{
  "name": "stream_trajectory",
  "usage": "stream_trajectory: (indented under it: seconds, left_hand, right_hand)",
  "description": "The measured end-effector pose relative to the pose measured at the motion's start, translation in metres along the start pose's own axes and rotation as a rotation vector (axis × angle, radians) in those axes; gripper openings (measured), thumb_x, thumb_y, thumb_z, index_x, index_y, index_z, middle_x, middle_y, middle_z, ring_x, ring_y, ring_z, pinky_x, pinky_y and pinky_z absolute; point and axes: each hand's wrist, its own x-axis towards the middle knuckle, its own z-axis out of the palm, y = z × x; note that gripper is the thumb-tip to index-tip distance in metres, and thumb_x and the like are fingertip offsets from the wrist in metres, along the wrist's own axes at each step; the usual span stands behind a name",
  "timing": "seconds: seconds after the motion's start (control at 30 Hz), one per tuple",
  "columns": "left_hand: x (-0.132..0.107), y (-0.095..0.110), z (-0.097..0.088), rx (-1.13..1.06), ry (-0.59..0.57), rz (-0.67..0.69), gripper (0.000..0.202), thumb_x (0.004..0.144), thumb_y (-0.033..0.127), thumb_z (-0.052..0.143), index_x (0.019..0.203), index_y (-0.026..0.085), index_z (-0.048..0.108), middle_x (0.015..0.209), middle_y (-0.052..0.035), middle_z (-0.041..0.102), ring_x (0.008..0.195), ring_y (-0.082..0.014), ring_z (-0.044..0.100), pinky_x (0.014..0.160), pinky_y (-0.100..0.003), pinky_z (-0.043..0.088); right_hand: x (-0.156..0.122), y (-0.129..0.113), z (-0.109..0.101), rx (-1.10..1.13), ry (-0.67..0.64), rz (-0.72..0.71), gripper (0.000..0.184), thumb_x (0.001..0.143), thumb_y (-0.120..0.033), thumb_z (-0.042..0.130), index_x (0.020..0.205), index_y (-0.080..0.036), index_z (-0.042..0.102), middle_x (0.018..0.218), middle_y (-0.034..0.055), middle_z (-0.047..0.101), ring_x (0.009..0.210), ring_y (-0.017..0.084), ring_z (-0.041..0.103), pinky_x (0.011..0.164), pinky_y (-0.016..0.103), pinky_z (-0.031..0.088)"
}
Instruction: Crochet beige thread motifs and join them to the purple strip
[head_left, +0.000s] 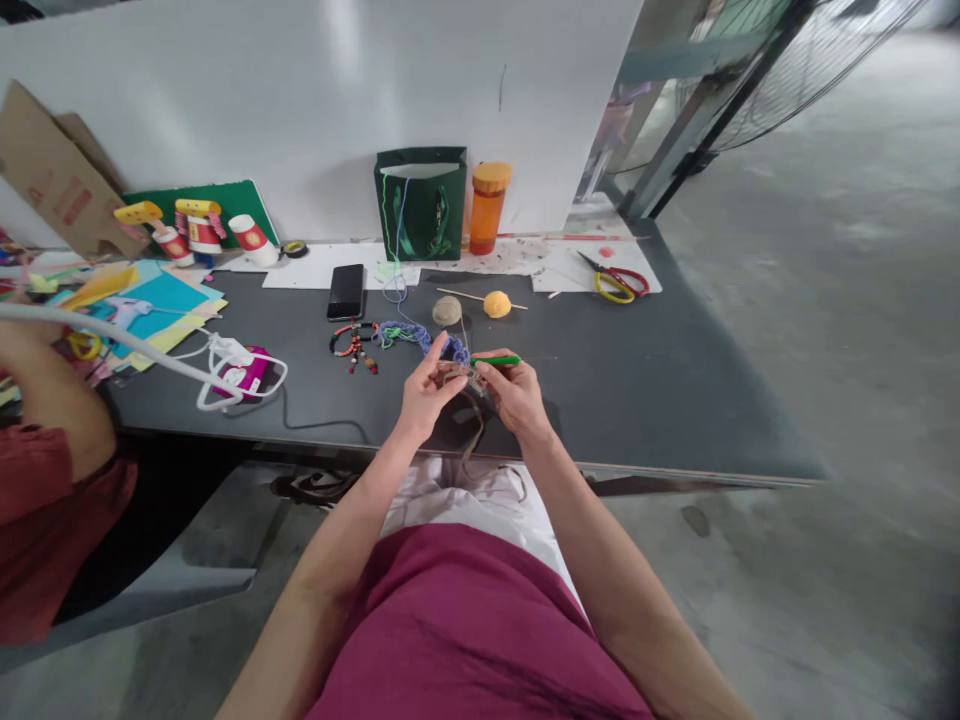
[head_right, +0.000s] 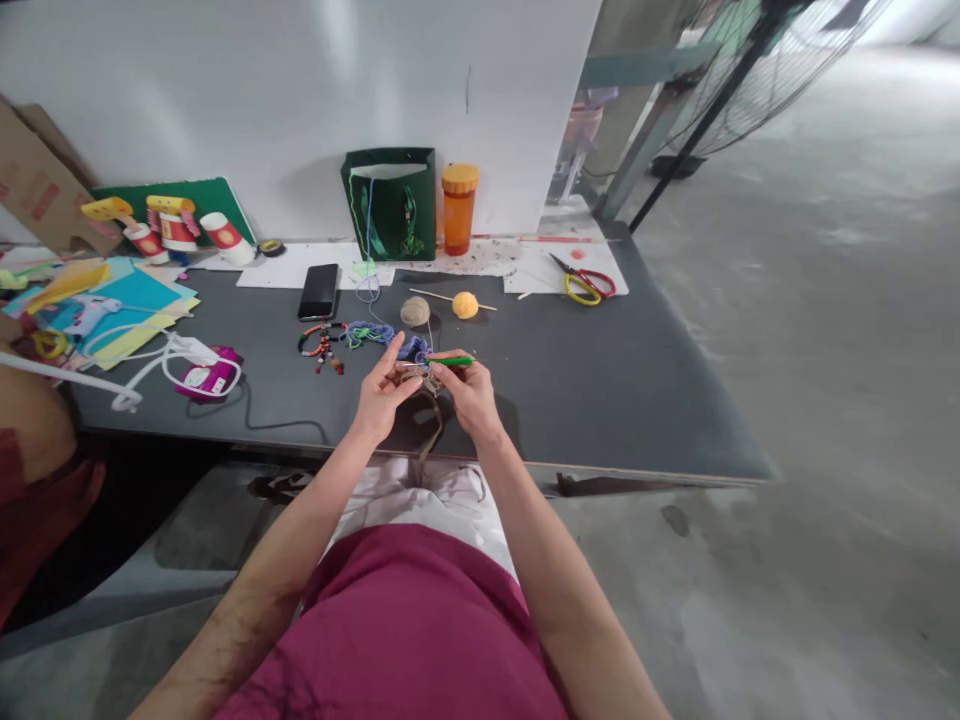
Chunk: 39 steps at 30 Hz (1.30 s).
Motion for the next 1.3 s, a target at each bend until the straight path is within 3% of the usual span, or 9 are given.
stream_trajectory:
  seconds: [0.43, 0.67, 0.87, 1.1, 1.3]
  left_hand:
    - [-0.008, 0.006, 0.004, 0.035, 0.060, 0.018, 0.078, 0.072, 0.026, 0.092, 0.146, 0.030, 0.066, 0.091, 0.0012, 0.072, 0.085, -0.0153, 0.065, 0.094, -0.034, 0.054]
    - [-0.005, 0.006, 0.004, -0.015, 0.049, -0.006, 0.088, 0.076, 0.033, 0.090, 0.156, 0.035, 0.054, 0.090, 0.0019, 0.071, 0.080, -0.0147, 0.063, 0.080, -0.029, 0.055]
    - [-0.003, 0.006, 0.001, -0.007, 0.003, 0.008, 0.096, 0.085, 0.040, 0.081, 0.167, 0.034, 0.033, 0.089, 0.0016, 0.072, 0.084, -0.0165, 0.066, 0.085, -0.031, 0.055]
    - [-0.009, 0.003, 0.006, -0.010, 0.021, 0.008, 0.107, 0.079, 0.045, 0.090, 0.167, 0.042, 0.031, 0.080, 0.0048, 0.070, 0.062, -0.0127, 0.059, 0.064, -0.027, 0.056]
    - [-0.012, 0.007, 0.005, -0.013, -0.001, 0.007, 0.112, 0.079, 0.042, 0.091, 0.169, 0.043, 0.024, 0.078, 0.0076, 0.070, 0.059, -0.0097, 0.058, 0.060, -0.022, 0.054]
  right_hand:
    - [-0.010, -0.007, -0.001, 0.063, -0.012, 0.101, 0.037, 0.068, -0.057, 0.094, 0.083, -0.026, 0.079, 0.075, -0.0011, 0.076, 0.061, 0.014, 0.065, 0.061, 0.028, 0.055]
    - [-0.012, -0.005, -0.002, 0.042, -0.026, 0.121, 0.031, 0.072, -0.051, 0.095, 0.084, -0.026, 0.081, 0.080, -0.0001, 0.079, 0.068, 0.015, 0.068, 0.066, 0.028, 0.056]
    - [-0.012, -0.008, 0.002, 0.052, -0.052, 0.130, 0.035, 0.068, -0.056, 0.096, 0.082, -0.027, 0.081, 0.080, 0.0001, 0.079, 0.070, 0.016, 0.071, 0.067, 0.029, 0.058]
    - [-0.013, -0.012, 0.004, 0.063, -0.069, 0.124, 0.039, 0.065, -0.059, 0.096, 0.081, -0.027, 0.081, 0.078, 0.0003, 0.079, 0.066, 0.017, 0.070, 0.065, 0.031, 0.060]
    - [-0.014, -0.012, 0.001, 0.081, -0.070, 0.140, 0.039, 0.066, -0.059, 0.095, 0.084, -0.027, 0.081, 0.076, 0.0002, 0.079, 0.063, 0.015, 0.067, 0.062, 0.028, 0.057]
